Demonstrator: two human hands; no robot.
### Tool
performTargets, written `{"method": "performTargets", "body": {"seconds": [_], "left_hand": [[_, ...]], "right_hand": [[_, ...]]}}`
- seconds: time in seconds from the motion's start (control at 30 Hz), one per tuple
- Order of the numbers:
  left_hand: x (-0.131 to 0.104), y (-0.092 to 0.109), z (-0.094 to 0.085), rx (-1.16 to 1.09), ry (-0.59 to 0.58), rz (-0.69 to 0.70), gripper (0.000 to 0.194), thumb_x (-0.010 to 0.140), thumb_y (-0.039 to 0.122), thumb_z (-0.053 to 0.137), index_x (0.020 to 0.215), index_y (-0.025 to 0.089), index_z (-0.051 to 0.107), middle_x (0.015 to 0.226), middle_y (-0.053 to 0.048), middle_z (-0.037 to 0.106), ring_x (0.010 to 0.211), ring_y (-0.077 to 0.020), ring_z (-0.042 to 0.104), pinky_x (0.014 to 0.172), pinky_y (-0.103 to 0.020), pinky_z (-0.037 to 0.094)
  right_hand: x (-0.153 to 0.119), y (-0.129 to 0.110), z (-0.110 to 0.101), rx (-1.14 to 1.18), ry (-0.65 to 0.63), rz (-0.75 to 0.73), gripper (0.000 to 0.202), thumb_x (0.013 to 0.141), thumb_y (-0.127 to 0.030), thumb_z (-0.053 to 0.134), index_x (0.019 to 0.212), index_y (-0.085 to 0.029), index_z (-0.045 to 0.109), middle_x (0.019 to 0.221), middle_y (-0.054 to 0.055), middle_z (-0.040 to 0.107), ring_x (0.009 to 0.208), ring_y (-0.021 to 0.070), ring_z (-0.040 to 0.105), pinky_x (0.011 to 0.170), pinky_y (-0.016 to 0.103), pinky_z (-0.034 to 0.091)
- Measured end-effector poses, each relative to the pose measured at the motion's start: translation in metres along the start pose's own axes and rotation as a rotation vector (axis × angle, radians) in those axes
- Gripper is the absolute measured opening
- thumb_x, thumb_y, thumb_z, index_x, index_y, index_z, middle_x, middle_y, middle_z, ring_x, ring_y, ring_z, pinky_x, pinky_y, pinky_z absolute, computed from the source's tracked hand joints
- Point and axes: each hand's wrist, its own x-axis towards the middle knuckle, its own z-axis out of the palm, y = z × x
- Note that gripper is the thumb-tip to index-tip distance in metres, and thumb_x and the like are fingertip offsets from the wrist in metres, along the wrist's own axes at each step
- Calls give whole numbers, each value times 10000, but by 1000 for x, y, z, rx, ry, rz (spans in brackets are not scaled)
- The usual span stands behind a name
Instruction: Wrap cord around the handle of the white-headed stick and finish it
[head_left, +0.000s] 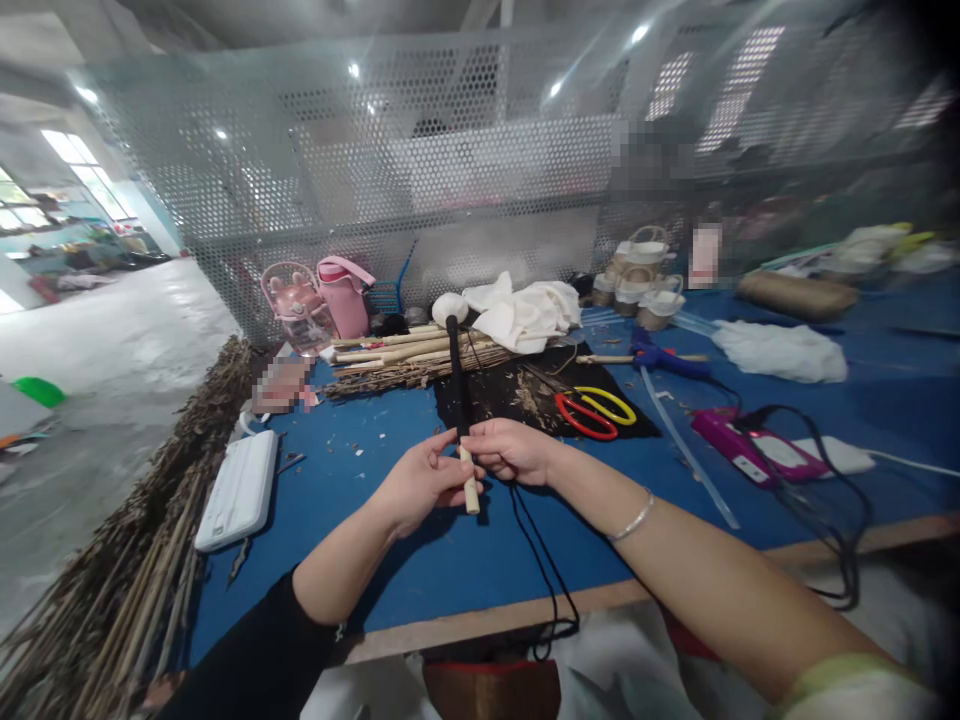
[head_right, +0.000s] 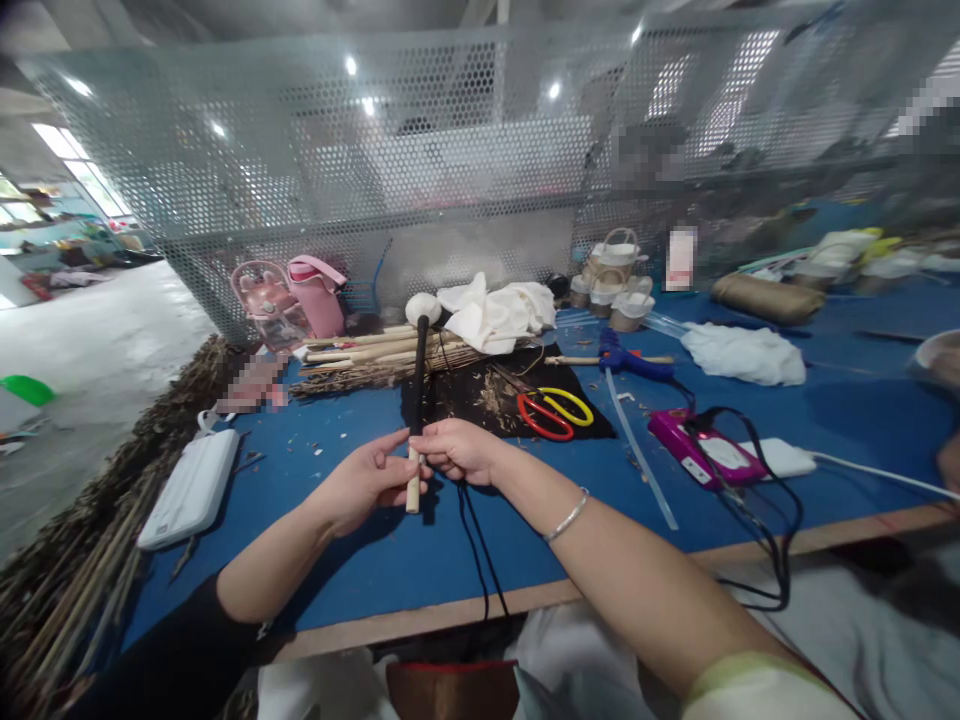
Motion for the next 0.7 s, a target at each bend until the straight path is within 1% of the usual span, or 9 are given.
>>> {"method": "performTargets", "body": {"seconds": [0.1,0.17,0.27,0.37,0.43,0.5,0.57,0.63,0.7], "left_hand": [[-2,3,3,-9,16,-13,764,768,107,640,1396,77,205,864,-135,680,698,-164,665,589,-235,515],[-3,5,4,-15,28,-19,780,773,110,628,1400,70,166,889,-146,677,710,-171,668,585,-238,520],[-2,4,4,40,44,-22,795,772,160,641,1403,85,163,857,-116,673,681,-159,656,566,-243,524],[0,0,2,185,101,8,779,752,252,680,1378,83,248,660,-7,609,545,-109,580,487,-219,496],[2,-2,0,246,132,31,786,709,257,723,1345,62,304,566,51,535,472,-76,509,449,-195,462],[3,-3,0,243,142,41,803,666,233,756,1321,48,329,542,70,513,443,-58,470,445,-187,444],[3,-4,0,210,137,48,793,636,241,777,1290,51,370,534,73,513,434,-52,455,454,-189,438],[3,-3,-1,175,101,56,714,617,284,789,1211,70,457,527,74,503,441,-53,458,474,-197,445],[2,-3,-1,153,39,59,592,610,324,788,1095,97,538,548,65,506,457,-51,470,496,-200,454]], "right_hand": [[0,0,-1,-29,-21,3,341,686,-406,699,693,-159,465,408,-114,335,347,11,167,317,145,89],[1,0,-2,-38,-20,-13,340,685,-405,698,693,-161,462,409,-113,343,345,12,170,316,146,91],[2,2,-1,-47,4,-29,343,679,-402,702,688,-168,451,395,-122,323,339,13,162,312,149,88],[3,4,1,-71,22,-39,357,681,-415,696,670,-172,436,389,-126,310,332,14,164,306,151,97],[3,4,3,-91,36,-45,367,684,-433,689,663,-174,429,386,-127,306,326,15,167,302,152,102],[3,3,3,-96,37,-35,374,682,-444,688,667,-176,427,386,-127,312,321,14,166,300,152,98],[2,3,2,-77,13,-13,372,678,-438,694,677,-178,428,390,-128,321,319,12,158,300,151,89],[2,2,1,-47,-25,10,357,678,-423,698,693,-176,440,395,-127,326,319,11,151,301,148,80],[2,1,0,-27,-45,27,343,680,-410,699,702,-171,453,398,-126,329,319,9,151,304,146,78]]}}
